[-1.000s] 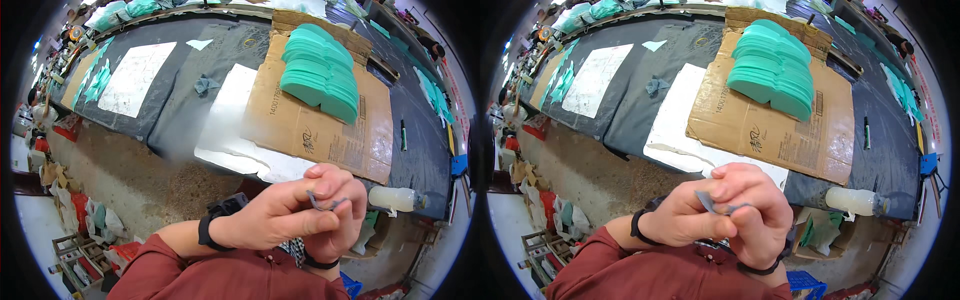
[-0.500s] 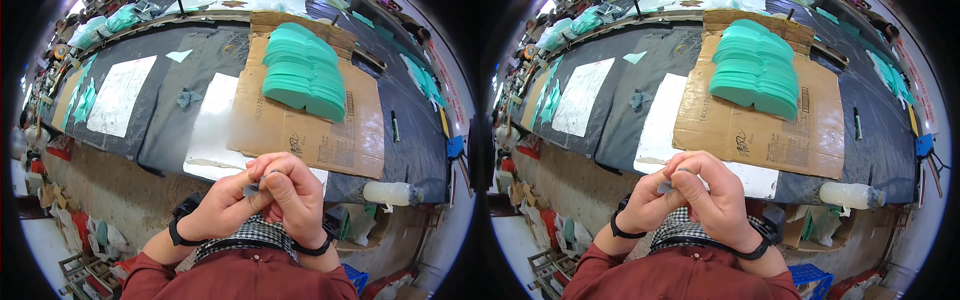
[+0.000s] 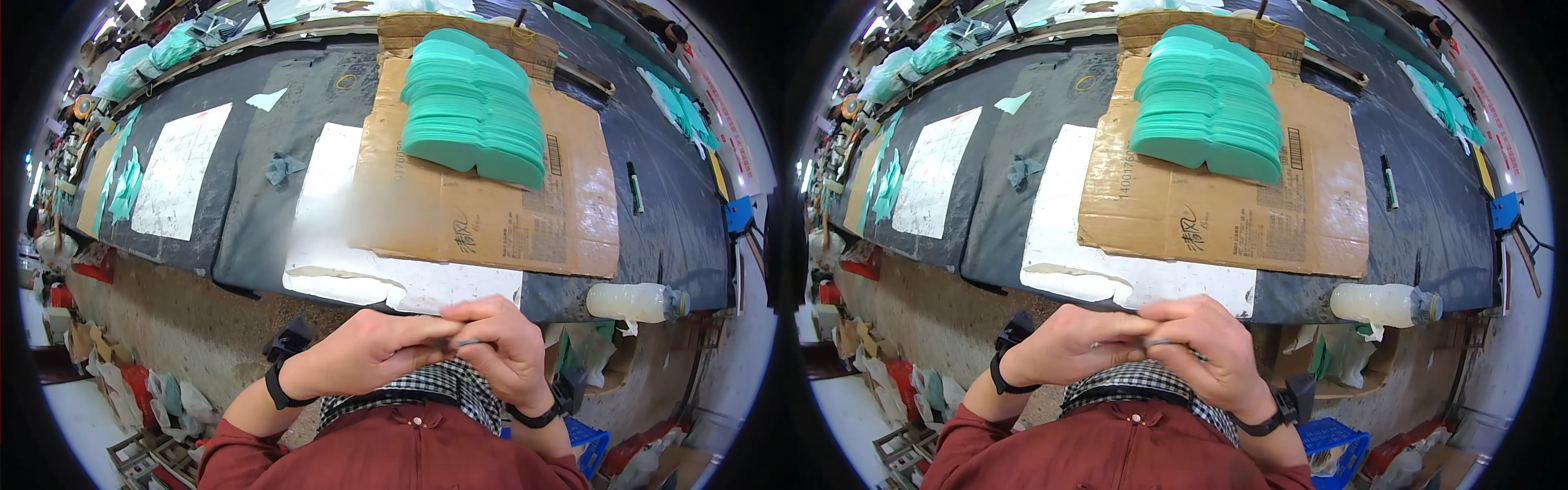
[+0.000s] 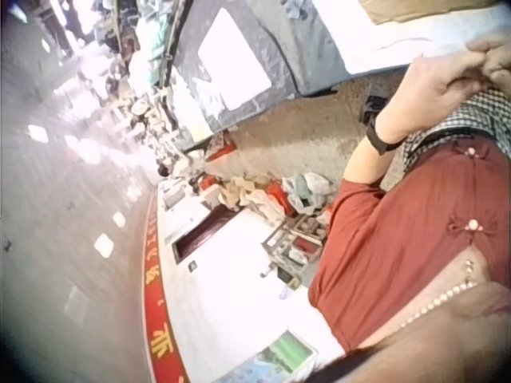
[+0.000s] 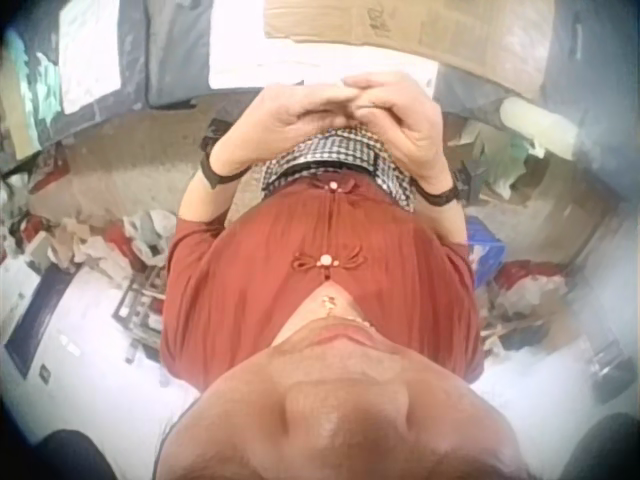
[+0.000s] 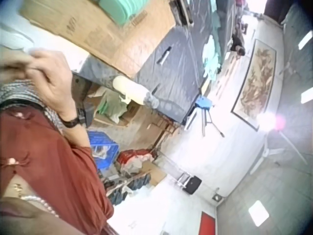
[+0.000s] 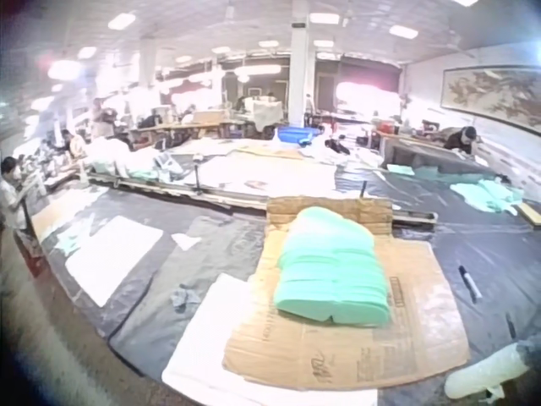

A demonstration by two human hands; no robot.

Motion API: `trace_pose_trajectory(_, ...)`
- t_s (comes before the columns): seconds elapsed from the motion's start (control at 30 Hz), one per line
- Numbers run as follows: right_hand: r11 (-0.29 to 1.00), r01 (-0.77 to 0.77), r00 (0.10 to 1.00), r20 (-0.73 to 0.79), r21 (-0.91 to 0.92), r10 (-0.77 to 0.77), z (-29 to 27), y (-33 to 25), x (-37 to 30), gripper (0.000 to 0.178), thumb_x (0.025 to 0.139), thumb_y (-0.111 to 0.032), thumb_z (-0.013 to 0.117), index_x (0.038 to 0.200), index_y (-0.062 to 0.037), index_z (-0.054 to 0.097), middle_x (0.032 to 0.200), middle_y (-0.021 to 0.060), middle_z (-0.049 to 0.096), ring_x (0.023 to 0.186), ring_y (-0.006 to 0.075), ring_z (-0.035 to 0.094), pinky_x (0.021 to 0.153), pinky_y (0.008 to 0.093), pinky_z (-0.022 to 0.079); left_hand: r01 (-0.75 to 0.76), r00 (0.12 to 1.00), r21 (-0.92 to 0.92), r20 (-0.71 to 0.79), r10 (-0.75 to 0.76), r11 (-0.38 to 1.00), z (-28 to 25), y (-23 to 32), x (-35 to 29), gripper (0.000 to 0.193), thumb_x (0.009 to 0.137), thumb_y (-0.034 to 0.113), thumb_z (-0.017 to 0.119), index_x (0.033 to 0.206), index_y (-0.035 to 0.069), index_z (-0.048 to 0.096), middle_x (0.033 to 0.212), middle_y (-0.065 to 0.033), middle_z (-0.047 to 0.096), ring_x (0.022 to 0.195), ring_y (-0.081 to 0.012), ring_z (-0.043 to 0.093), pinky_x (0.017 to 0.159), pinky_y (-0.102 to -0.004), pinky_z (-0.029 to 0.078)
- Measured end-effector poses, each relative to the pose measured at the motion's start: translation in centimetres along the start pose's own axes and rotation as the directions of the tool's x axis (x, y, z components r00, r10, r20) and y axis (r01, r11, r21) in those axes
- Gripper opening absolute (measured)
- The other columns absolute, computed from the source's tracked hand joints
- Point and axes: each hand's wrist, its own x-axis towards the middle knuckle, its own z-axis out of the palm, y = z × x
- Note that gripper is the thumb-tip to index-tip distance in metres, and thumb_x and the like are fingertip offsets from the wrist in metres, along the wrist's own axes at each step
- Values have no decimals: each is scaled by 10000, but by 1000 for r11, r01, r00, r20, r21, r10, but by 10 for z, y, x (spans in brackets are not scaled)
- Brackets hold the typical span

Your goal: Applying adhesive and assembling shoe components using rubber bands and a spray bottle.

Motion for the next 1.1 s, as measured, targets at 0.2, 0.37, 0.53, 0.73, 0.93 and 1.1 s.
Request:
trace_pose_trajectory(0.2, 464, -459, 796, -118, -758, 594, -53, 70, -186, 156, 896, -182, 605, 847, -47, 667, 883, 171, 680, 866, 362, 657, 762, 474, 503, 611, 791, 50, -71, -608, 790, -28, -58, -85, 222, 935, 201, 669, 1095, 53, 710, 918, -114, 740, 783, -251, 707, 730, -325, 554)
trace_pose_trajectory(0.37, 323, -460, 282, 209, -827, 936, -58, 77, -509, 281, 932, -277, 591, 1059, -58, 713, 960, 121, 722, 904, 268, 686, 804, 405, 529, 708, 483, 689, -311, -819, 156, -3, -178, -293, 409, 876, 426, 686, 1127, 104, 692, 1095, -137, 722, 1025, -341, 685, 870, -457, 538)
trace_pose_trajectory(0.53, -164, -962, -224, 291, -218, 930, -16, 25, -466, 304, 946, -274, 614, 1137, -51, 691, 1023, 89, 714, 933, 218, 658, 820, 370, 524, 730, 112, 422, 703, -703, 538, 67, -208, -455, 630, 895, 539, 586, 1403, 167, 566, 1320, -145, 649, 1186, -307, 631, 1018, -409, 476)
trace_pose_trajectory(0.73, -162, -973, -228, 644, -162, 730, -66, -44, -261, 353, 962, -269, 641, 1231, -42, 664, 1099, 51, 705, 967, 158, 625, 838, 328, 518, 996, 87, -84, 934, -348, 25, 49, -134, -381, 575, 955, 359, 652, 1436, 70, 526, 1384, -24, 584, 1223, -133, 534, 1027, -328, 435)
trace_pose_trajectory(0.93, 665, -620, -101, 883, -416, 458, -123, -47, -57, 194, 995, -253, 620, 1064, -81, 675, 895, 40, 678, 762, 155, 623, 692, 303, 493, 747, 305, 192, 751, -585, 636, -80, -5, -139, 372, 974, 262, 668, 1249, 12, 656, 1153, -101, 719, 1044, -185, 661, 902, -313, 509)
trace_pose_trajectory(1.1, 815, 236, 550, 764, -530, 338, -60, -67, 31, 191, 902, -228, 610, 794, -75, 577, 755, 124, 623, 676, 327, 645, 578, 427, 519, -5, 941, -28, 338, 15, 1000, -105, 51, -29, 373, 833, 143, 811, 1152, -16, 703, 1090, -155, 718, 1008, -302, 685, 893, -379, 523)
